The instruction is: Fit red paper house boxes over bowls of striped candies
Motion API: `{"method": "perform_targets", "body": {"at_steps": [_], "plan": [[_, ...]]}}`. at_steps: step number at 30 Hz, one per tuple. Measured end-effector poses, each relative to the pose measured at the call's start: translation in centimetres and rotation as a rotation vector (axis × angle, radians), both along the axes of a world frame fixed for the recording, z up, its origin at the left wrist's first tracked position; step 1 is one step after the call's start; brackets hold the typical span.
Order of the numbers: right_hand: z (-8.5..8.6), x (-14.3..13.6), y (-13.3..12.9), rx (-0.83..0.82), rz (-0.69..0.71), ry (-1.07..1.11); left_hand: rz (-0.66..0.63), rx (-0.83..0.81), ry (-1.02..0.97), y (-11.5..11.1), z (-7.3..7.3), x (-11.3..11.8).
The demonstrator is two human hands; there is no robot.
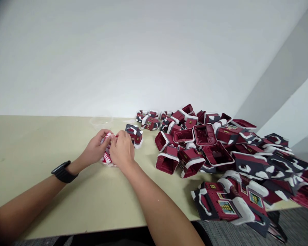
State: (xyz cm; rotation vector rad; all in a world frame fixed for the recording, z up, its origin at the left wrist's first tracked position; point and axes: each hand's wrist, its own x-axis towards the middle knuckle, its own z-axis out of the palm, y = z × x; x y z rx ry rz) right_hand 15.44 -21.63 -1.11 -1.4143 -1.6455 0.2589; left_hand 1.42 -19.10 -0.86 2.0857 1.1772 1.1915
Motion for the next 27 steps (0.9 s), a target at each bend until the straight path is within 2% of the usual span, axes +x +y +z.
{"method": "perform_targets", "body": {"at_steps": [9, 18, 27], "plan": [[-0.24, -0.11, 0.18, 0.076, -0.016, -0.016, 0.018, 0.037, -0.006, -0.03, 0.02, 0.04], [-0.64, -0.30, 0.39, 0.161, -0.012, 0.044, -0.020, 0.035, -0.042, 0.06, -0.04, -0.05], [-0.48, -0.32, 0.18, 0.163, 0.000, 0.044, 0.003, 0.049, -0.026, 0.38, -0.26, -0.21]]}}
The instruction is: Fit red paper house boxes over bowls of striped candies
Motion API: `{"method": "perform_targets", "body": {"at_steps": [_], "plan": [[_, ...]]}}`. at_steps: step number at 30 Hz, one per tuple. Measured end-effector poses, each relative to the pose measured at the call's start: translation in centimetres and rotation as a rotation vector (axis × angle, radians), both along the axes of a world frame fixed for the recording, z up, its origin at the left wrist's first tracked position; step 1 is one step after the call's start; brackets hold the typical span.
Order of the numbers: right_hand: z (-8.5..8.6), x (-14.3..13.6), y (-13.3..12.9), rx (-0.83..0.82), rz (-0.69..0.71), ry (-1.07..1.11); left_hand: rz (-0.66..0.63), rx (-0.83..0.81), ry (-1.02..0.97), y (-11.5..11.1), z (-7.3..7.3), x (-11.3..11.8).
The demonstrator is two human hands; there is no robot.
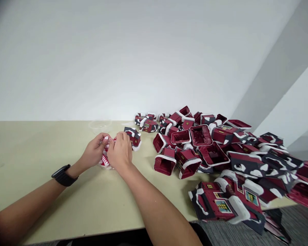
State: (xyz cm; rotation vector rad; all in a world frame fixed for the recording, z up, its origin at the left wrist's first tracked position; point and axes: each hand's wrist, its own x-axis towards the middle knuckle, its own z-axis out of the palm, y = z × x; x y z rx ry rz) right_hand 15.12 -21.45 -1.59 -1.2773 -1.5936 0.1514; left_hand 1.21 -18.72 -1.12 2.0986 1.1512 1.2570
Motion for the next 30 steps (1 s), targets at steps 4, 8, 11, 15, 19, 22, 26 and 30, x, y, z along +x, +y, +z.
{"method": "perform_targets", "body": {"at_steps": [4, 8, 11, 15, 19, 22, 26, 30], "plan": [[0.06, -0.06, -0.04, 0.000, -0.016, 0.003, -0.005, 0.003, 0.006, -0.02, -0.04, -0.07], [0.09, -0.09, -0.03, -0.022, -0.018, 0.020, -0.012, 0.016, 0.006, 0.08, -0.08, -0.15], [0.15, -0.09, -0.05, -0.038, -0.013, 0.028, -0.001, 0.018, 0.012, 0.11, -0.01, -0.13], [0.27, -0.07, -0.14, -0.044, -0.013, 0.028, 0.018, 0.013, 0.042, -0.04, 0.24, -0.11], [0.39, -0.02, -0.25, -0.048, -0.018, 0.022, 0.015, 0.009, 0.073, -0.12, 0.37, -0.15], [0.46, 0.05, -0.29, -0.044, -0.015, 0.006, 0.022, 0.004, 0.069, -0.03, 0.31, -0.16], [0.64, 0.15, -0.33, -0.066, -0.005, -0.019, -0.014, -0.013, 0.053, 0.02, 0.27, -0.16], [0.86, 0.22, -0.44, -0.087, 0.006, -0.015, -0.038, -0.053, 0.067, -0.20, 0.43, -0.16]]}}
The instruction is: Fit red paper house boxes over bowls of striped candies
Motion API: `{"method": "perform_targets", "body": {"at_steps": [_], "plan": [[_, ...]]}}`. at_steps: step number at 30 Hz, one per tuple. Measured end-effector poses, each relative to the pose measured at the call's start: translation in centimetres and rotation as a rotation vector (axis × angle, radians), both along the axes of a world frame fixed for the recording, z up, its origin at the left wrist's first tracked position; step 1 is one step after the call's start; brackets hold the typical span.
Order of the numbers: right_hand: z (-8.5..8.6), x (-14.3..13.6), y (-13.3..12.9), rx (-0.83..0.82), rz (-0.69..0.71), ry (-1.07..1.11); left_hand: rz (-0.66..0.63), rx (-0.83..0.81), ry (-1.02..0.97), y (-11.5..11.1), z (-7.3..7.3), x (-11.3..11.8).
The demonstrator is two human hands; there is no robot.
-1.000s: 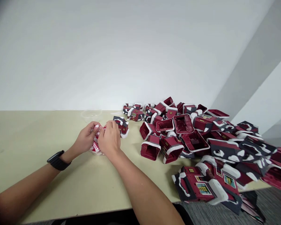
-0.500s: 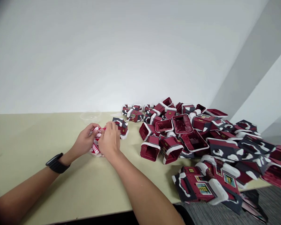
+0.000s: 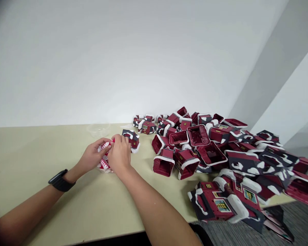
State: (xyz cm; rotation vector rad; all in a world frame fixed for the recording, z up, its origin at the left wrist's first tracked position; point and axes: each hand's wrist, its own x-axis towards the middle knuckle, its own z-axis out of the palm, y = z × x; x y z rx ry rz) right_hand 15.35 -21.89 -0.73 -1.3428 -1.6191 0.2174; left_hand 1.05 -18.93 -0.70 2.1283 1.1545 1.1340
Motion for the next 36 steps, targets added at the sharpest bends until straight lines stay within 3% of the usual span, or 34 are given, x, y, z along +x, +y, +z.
{"method": "perform_targets", "body": {"at_steps": [19, 24, 27, 32, 36], "plan": [[-0.1, 0.2, 0.2, 0.023, 0.059, 0.111, 0.051, -0.032, 0.012, -0.4, 0.5, 0.3], [0.6, 2.1, 1.4, 0.195, -0.068, 0.121, 0.064, -0.026, -0.003, -0.1, 0.1, 0.3], [0.2, 3.7, 2.7, 0.202, -0.145, 0.124, 0.080, -0.017, 0.000, 0.0, -0.1, 0.2], [-1.5, 5.0, 4.1, -0.005, -0.126, 0.091, 0.141, 0.191, 0.107, -0.3, 0.1, 0.3], [-2.3, 5.3, 4.6, -0.002, -0.142, 0.082, 0.151, 0.434, 0.170, -0.7, 0.2, 0.5]]}}
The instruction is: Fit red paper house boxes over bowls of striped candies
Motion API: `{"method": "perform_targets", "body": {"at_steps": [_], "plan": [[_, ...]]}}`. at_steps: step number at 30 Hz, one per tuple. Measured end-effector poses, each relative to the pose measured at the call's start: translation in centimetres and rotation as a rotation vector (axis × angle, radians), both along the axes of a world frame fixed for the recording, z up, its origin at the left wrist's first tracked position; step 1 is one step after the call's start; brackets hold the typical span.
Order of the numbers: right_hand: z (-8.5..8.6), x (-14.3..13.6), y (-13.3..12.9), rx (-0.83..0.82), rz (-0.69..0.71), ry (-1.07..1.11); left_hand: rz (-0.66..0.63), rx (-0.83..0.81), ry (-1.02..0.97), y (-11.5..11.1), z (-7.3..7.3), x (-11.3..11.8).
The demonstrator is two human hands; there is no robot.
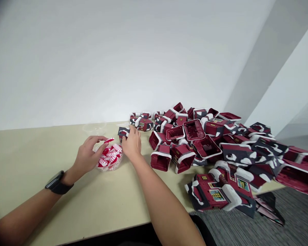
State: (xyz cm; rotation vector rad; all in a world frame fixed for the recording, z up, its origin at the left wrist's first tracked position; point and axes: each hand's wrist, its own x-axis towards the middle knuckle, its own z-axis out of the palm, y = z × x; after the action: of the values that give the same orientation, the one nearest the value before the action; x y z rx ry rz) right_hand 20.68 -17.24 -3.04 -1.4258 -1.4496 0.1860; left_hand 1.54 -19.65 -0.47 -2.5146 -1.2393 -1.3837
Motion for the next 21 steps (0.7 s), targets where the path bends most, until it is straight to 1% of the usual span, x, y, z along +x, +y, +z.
{"method": "perform_targets", "body": {"at_steps": [3, 5, 7, 9, 13, 15, 18, 21], "plan": [[-0.6, 0.3, 0.6, 0.021, -0.016, -0.012, -0.015, 0.179, 0.057, -0.3, 0.3, -0.1], [-1.1, 0.6, 1.1, -0.019, 0.006, 0.008, -0.044, 0.314, 0.125, -0.8, 0.6, -0.3], [-1.5, 0.9, 1.5, -0.076, 0.021, 0.046, -0.103, 0.423, 0.194, -1.5, 0.8, -0.3], [-1.9, 1.1, 1.8, -0.109, 0.033, 0.079, -0.195, 0.479, 0.236, -2.4, 0.8, 0.0], [-2.1, 1.2, 1.7, -0.119, 0.048, 0.093, -0.394, 0.481, 0.305, -4.5, -0.3, 1.7], [-2.0, 1.2, 1.5, -0.127, 0.034, 0.093, -0.443, 0.454, 0.347, -5.0, -1.0, 2.5], [-1.7, 1.2, 1.4, -0.118, 0.006, 0.125, -0.430, 0.420, 0.415, -4.9, -1.7, 3.1], [-1.4, 1.5, 1.7, -0.099, -0.032, 0.227, -0.358, 0.411, 0.443, -3.7, -2.0, 2.6]]}}
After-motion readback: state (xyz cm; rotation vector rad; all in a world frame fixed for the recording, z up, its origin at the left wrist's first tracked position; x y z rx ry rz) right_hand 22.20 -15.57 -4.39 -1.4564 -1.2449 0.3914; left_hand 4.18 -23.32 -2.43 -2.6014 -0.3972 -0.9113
